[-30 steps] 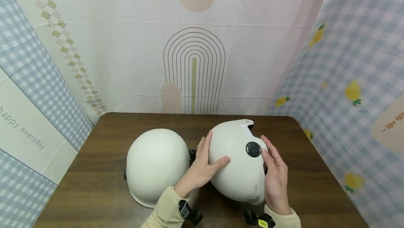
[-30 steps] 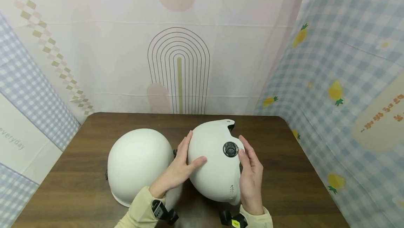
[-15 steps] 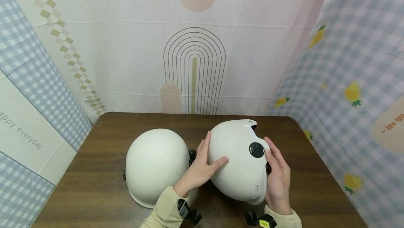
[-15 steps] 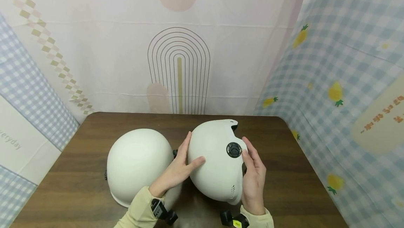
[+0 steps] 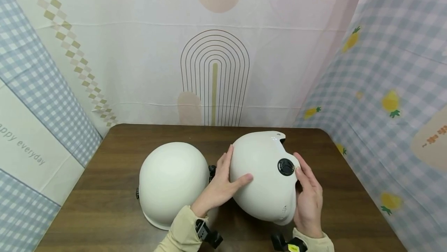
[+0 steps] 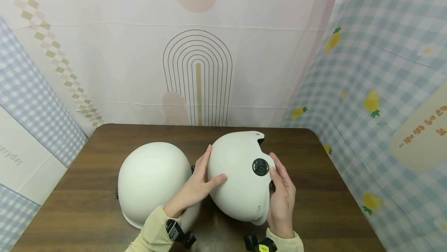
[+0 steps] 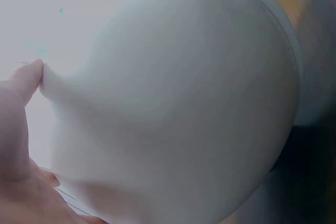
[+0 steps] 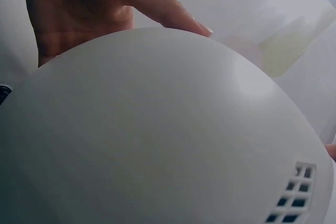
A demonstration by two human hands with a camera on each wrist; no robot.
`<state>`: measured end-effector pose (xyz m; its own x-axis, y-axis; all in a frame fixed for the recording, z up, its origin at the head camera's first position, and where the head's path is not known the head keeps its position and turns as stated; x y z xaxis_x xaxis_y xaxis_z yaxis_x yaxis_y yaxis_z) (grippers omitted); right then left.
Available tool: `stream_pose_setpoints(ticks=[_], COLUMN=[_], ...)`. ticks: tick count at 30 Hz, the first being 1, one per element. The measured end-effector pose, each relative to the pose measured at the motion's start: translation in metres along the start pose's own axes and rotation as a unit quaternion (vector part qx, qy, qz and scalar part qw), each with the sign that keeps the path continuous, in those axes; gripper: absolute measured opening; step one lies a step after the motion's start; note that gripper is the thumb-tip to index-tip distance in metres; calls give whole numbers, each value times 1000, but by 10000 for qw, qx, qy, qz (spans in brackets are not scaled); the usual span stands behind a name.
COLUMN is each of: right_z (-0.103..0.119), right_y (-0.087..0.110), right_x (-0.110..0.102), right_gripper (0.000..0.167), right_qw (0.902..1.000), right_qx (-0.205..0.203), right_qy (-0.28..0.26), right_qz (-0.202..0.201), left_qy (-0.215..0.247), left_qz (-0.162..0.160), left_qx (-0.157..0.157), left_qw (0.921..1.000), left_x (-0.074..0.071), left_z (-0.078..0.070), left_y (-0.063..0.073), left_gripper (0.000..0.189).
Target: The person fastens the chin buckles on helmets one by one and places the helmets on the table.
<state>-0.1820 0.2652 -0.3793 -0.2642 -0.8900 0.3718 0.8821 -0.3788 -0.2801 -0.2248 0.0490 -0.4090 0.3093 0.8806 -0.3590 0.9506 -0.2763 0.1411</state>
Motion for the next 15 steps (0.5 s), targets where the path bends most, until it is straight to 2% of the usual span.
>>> stream_pose_setpoints(ticks=[6,15], right_z=[-3,-8], right_y=[1,-1], right_x=[-1,-8], right_gripper=[41,42], right_qw=[9997,9974], right_qx=[41,271], right_qy=[-237,-651], right_qz=[-45,-174], left_qy=[-55,-70], left_qz=[-22,-94], left_qx=[-150,-18], left_qw=[9999,9999], left_x=[-2,-4], left_z=[2,-3], left_y=[1,1], left_gripper=[99,93])
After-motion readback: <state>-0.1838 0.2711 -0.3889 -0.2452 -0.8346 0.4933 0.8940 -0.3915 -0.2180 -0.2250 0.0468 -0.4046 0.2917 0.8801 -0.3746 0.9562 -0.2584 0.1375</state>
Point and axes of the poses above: each hand's wrist, its own y-axis away from the middle knuckle, its own x-axis out of the palm, z = x × y, the point moved 10 cm from there along -y, towards the middle knuckle, and after that the axes turned 11 degrees about -x, right-handed, at the moved point
